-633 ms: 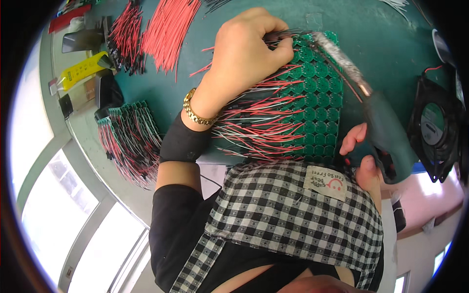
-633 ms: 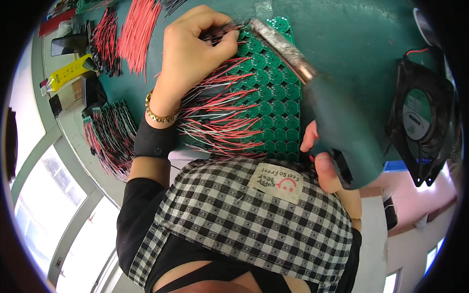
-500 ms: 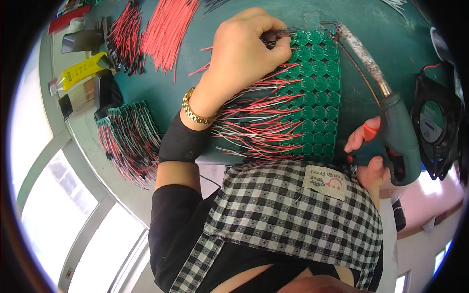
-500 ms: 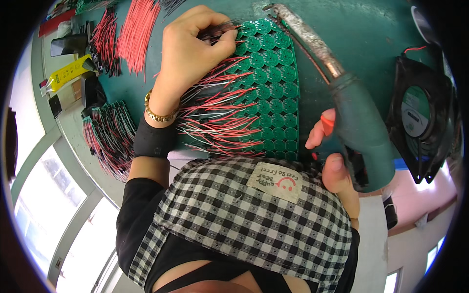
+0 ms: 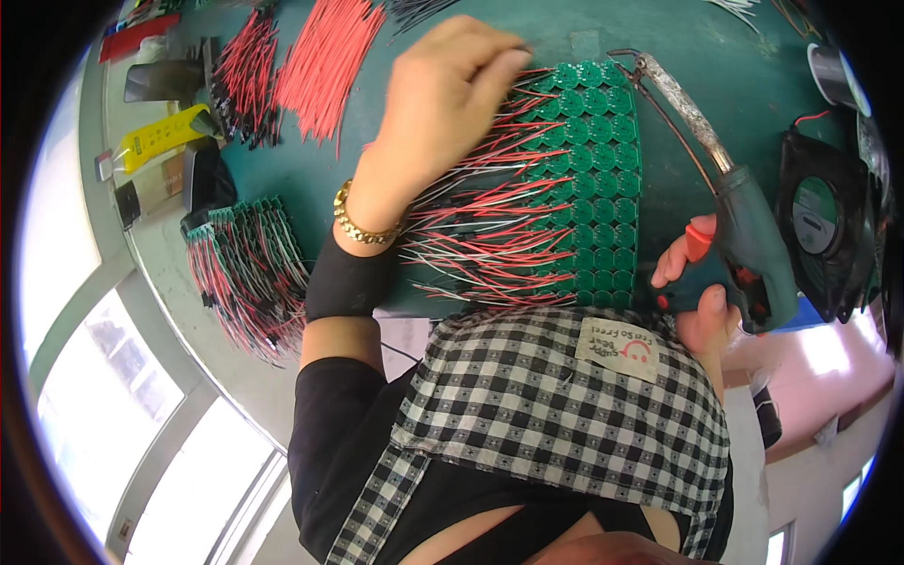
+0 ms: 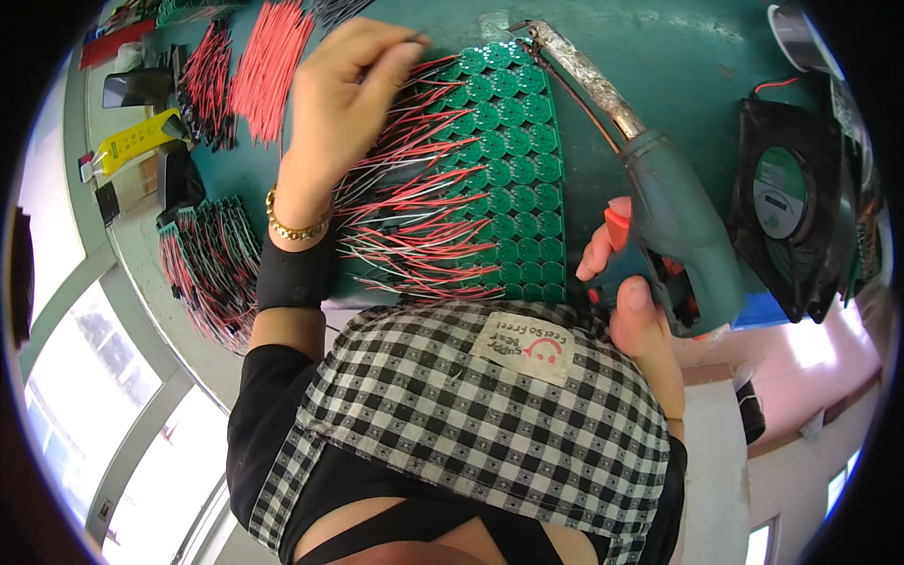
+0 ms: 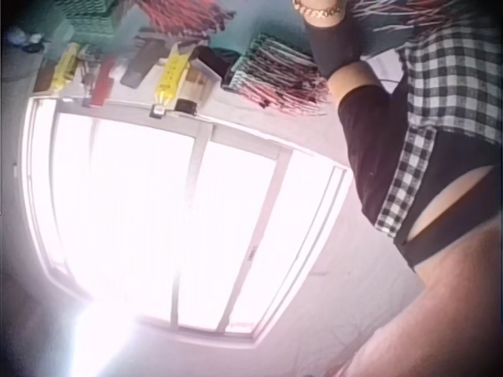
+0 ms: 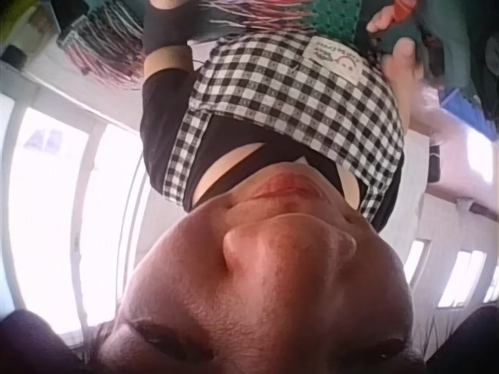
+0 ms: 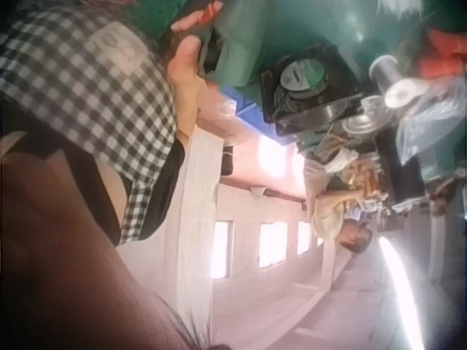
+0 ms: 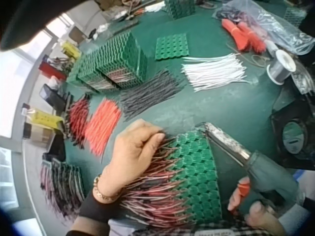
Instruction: The person solders red and black wires onto an array of circular LED modules on a circuit board using a soldering iron.
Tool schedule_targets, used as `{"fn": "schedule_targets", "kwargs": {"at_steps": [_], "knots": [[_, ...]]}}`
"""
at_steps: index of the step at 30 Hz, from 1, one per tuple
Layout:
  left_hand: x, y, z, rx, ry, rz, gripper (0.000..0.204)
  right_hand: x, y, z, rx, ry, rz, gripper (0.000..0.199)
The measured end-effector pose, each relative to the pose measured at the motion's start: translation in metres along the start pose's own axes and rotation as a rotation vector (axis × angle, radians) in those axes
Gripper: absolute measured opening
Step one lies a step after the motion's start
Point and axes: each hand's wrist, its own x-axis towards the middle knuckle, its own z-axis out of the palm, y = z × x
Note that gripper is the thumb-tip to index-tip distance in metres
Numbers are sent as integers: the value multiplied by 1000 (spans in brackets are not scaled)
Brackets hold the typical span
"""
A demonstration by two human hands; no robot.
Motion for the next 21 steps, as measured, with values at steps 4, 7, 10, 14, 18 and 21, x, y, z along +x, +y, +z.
{"fn": "schedule_targets", "kwargs": {"at_steps": [4,7,10,14,18,21], "knots": [[-6,12,-11,-15,19,-32,15,-3,3,-5,18,-9,27,75],[-17,24,1,-244,-11,-273,11,-8,5,-10,-37,-38,69,77],[-20,22,9,-201,-35,-308,8,-11,9,-12,-29,-65,82,78],[-20,12,15,-35,-29,-120,9,-13,9,-12,-12,-64,134,78],[-22,10,18,-19,-29,-138,9,-14,7,-10,-19,-49,164,75],[-23,11,18,-33,-28,-141,10,-12,5,-7,-65,-52,119,71]]}}
